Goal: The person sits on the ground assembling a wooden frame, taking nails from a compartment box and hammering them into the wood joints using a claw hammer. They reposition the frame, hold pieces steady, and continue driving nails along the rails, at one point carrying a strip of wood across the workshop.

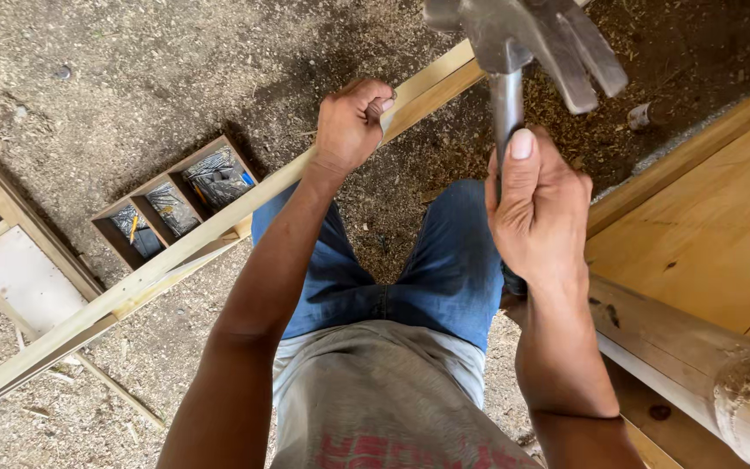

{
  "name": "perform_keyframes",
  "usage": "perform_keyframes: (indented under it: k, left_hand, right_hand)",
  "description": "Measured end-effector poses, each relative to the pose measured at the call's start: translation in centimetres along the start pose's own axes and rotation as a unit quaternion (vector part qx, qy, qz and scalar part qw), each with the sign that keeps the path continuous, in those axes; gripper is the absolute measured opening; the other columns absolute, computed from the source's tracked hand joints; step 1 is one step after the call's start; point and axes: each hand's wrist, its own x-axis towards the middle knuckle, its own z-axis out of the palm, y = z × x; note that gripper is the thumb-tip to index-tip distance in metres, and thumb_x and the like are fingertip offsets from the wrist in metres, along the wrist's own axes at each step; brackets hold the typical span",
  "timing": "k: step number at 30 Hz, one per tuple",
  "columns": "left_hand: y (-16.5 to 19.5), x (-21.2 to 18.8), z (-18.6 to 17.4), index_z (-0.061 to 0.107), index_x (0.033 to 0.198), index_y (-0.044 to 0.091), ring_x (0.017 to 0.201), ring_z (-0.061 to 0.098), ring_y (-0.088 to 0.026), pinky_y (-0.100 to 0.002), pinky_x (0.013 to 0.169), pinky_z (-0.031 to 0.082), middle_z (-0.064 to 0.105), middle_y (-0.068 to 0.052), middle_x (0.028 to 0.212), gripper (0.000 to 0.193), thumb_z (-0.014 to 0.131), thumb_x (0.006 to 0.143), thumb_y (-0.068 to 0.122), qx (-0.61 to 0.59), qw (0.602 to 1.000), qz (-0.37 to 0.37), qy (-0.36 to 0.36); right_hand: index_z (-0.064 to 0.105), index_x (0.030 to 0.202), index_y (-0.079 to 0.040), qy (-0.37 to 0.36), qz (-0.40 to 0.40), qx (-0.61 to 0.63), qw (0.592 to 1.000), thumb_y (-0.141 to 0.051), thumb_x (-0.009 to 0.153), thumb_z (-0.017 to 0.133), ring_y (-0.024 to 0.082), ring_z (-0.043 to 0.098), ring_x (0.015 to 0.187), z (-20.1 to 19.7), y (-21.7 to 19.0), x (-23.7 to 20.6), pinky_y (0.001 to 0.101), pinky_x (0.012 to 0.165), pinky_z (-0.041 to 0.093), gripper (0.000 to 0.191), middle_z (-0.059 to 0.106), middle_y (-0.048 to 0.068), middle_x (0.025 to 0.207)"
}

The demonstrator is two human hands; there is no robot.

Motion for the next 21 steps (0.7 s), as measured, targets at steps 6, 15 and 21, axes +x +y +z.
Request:
perform_keyframes:
  k: [6,15,21]
  left_hand:
    - [-0.7,0.0,0.3,0.068,0.094,0.004,0.075,0.073,-0.018,-0.033,0.066,0.06,0.074,-0.009,0.09,0.019,0.065,0.085,-0.012,0.011,1.0,-0.012,0.001]
    - [-0.9,-0.3,0.6,0.069,0.096,0.007,0.074,0.073,-0.02,-0.034,0.065,0.06,0.073,-0.008,0.09,0.023,0.065,0.083,-0.011,0.003,1.0,-0.006,-0.005]
    - [-0.7,-0.1,0.1,0.067,0.093,0.007,0.072,0.071,-0.023,-0.036,0.066,0.059,0.071,-0.009,0.087,0.019,0.067,0.081,-0.008,0.021,1.0,-0.016,-0.014]
  right_hand:
    - [0.067,0.101,-0.005,-0.087,0.029,-0.164,0.982,-0.038,0.119,0.044,0.025,0.062,0.056,4.5,2.6,1.0,0.0402,0.059,0.049,0.044,0.059,0.012,0.066]
    - [0.057,0.092,-0.008,0.05,0.017,0.077,0.996,-0.049,0.114,0.042,0.01,0.057,0.054,-0.9,-0.2,-1.9,0.029,0.049,0.044,0.049,0.056,-0.001,0.064]
    - [0.066,0.1,-0.002,-0.049,0.065,-0.203,0.976,-0.039,0.115,0.049,0.032,0.062,0.062,5.2,3.1,0.6,0.0423,0.055,0.048,0.044,0.062,0.022,0.069]
